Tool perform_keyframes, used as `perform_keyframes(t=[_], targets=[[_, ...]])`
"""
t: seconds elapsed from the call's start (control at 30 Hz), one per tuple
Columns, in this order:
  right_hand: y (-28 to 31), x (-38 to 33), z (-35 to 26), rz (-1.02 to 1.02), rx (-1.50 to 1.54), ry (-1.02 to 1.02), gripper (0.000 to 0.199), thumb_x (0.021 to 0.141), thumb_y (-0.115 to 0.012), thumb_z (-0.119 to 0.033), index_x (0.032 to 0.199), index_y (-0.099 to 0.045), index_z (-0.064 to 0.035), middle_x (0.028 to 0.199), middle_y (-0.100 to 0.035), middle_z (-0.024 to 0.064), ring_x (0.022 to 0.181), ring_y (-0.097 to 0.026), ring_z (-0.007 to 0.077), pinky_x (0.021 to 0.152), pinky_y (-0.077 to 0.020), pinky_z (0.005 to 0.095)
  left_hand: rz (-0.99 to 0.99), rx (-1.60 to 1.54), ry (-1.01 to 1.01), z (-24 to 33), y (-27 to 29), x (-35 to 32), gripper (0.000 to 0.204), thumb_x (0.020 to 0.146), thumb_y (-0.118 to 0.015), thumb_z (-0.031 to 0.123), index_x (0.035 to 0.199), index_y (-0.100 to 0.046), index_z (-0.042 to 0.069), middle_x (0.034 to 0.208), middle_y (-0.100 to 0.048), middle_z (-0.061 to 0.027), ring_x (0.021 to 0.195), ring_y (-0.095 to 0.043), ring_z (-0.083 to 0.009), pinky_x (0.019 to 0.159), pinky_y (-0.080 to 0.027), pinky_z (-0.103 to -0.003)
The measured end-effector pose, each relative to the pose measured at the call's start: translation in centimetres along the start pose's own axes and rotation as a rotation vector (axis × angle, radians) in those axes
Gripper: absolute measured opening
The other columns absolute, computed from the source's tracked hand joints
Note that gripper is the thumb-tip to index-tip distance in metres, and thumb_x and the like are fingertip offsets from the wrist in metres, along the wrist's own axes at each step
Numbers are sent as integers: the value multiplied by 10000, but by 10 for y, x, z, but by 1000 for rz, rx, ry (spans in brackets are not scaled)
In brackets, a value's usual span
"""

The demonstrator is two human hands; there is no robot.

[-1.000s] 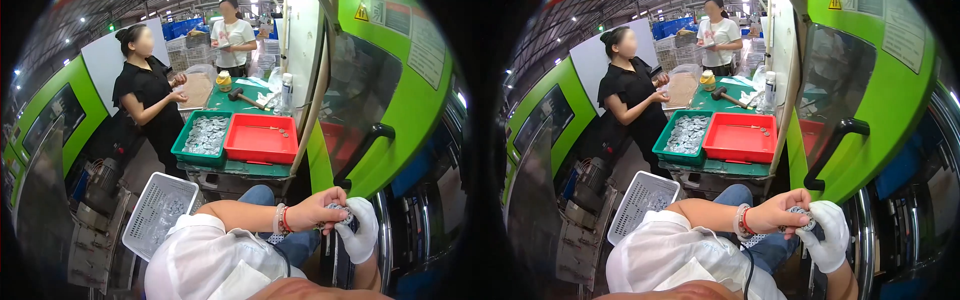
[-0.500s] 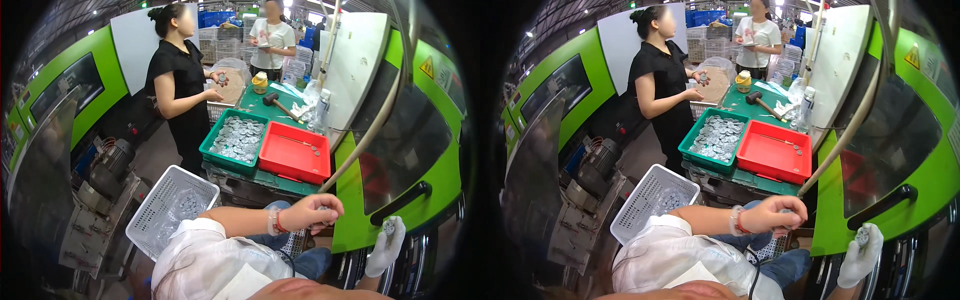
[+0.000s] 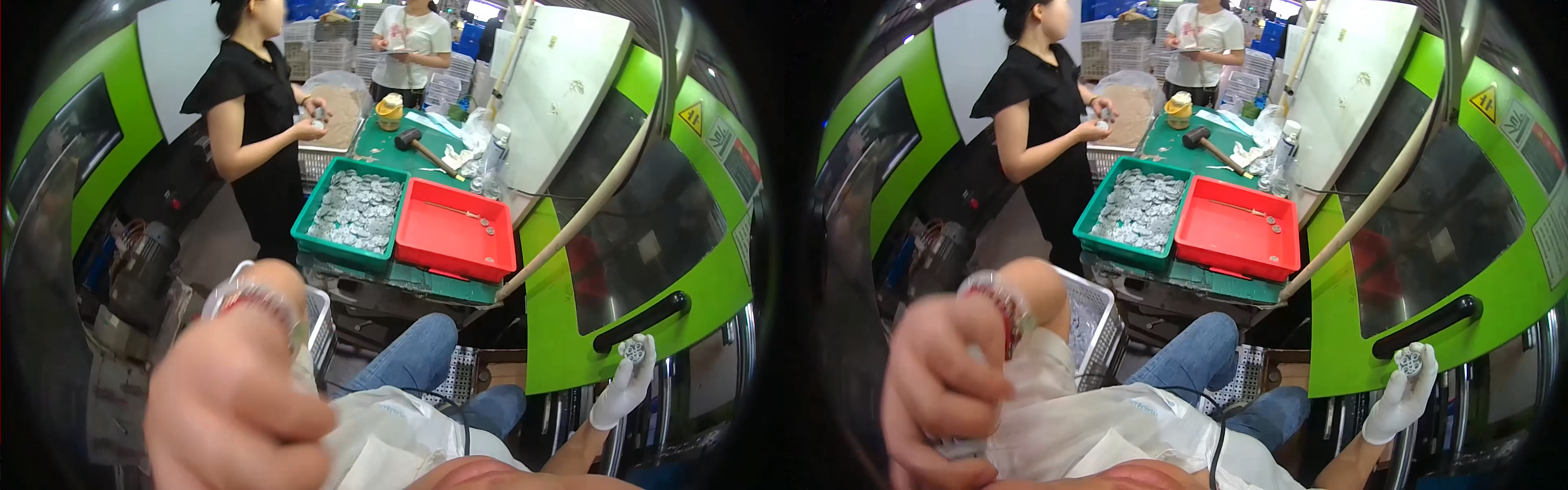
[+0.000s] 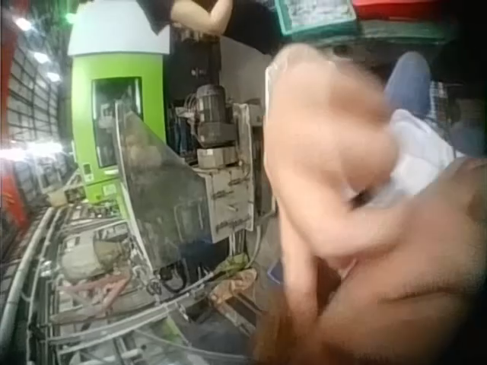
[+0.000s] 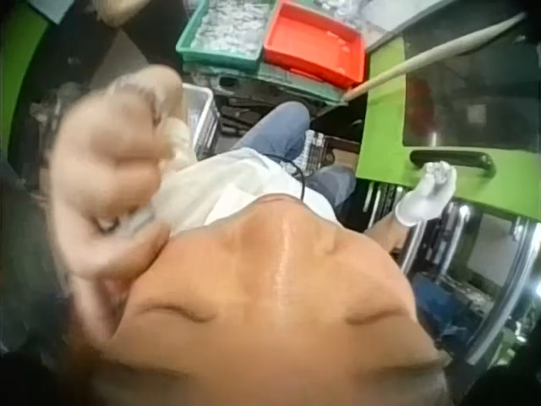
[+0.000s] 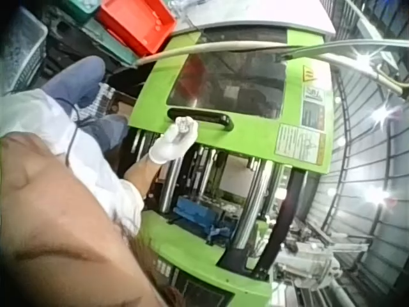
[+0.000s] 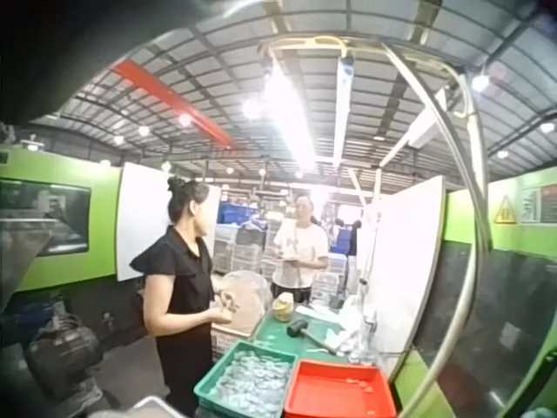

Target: The person removes plastic parts from a machine mold and assembles them at a production station using a rubber mallet.

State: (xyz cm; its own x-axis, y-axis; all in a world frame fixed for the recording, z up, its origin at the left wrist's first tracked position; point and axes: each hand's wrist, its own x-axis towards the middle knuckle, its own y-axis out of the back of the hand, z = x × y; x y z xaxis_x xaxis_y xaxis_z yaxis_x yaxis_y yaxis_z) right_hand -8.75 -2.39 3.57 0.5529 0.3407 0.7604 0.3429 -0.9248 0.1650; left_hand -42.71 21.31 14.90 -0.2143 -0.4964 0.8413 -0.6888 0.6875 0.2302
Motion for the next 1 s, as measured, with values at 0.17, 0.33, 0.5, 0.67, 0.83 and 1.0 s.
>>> perform_keyframes(t=[0.17,0.33,0.5,0.67,0.83,1.0], targets=[[10,-6,11,62,-104,-45,461,823,-427,73,1282,-460,55,1162,-512,111,988,-516,181,904,-436,307,45,142,122,8,11,-99,87,801,-572,142,857,-631,111,779,-589,-47,522,-528,-201,441,-405,-276],[-1,-2,5,115,-45,-119,471,834,-403,87,1302,-445,56,1189,-510,117,987,-515,179,912,-432,310,282,557,943,-7,-14,-173,238,697,-687,-80,908,-646,23,794,-626,-69,622,-589,-178,569,-458,-262],[6,-4,13,155,-106,-96,390,933,-411,-5,1318,-438,49,1207,-526,123,1011,-536,184,905,-447,300,359,480,1076,-55,-25,-214,156,858,-595,-41,1010,-598,-3,753,-571,-42,552,-513,-61,484,-396,-185],[0,-1,20,168,-115,-114,383,938,-408,-7,1315,-442,46,1200,-523,113,988,-526,170,890,-444,293,341,429,1097,-57,-39,-222,126,863,-600,-30,981,-616,13,750,-573,-28,536,-499,-49,480,-379,-184],[1,2,19,178,-133,-127,382,939,-403,-7,1315,-445,40,1194,-524,105,977,-523,166,887,-441,296,326,420,1177,-51,-50,-227,145,807,-657,-21,942,-643,30,756,-607,-52,616,-522,-122,557,-407,-235],[5,2,25,209,-178,-138,387,948,-401,-20,1329,-433,34,1239,-517,121,1040,-533,182,913,-439,301,307,432,1118,-53,-52,-227,109,854,-627,-6,960,-624,19,738,-569,-25,542,-485,-50,486,-350,-188]])
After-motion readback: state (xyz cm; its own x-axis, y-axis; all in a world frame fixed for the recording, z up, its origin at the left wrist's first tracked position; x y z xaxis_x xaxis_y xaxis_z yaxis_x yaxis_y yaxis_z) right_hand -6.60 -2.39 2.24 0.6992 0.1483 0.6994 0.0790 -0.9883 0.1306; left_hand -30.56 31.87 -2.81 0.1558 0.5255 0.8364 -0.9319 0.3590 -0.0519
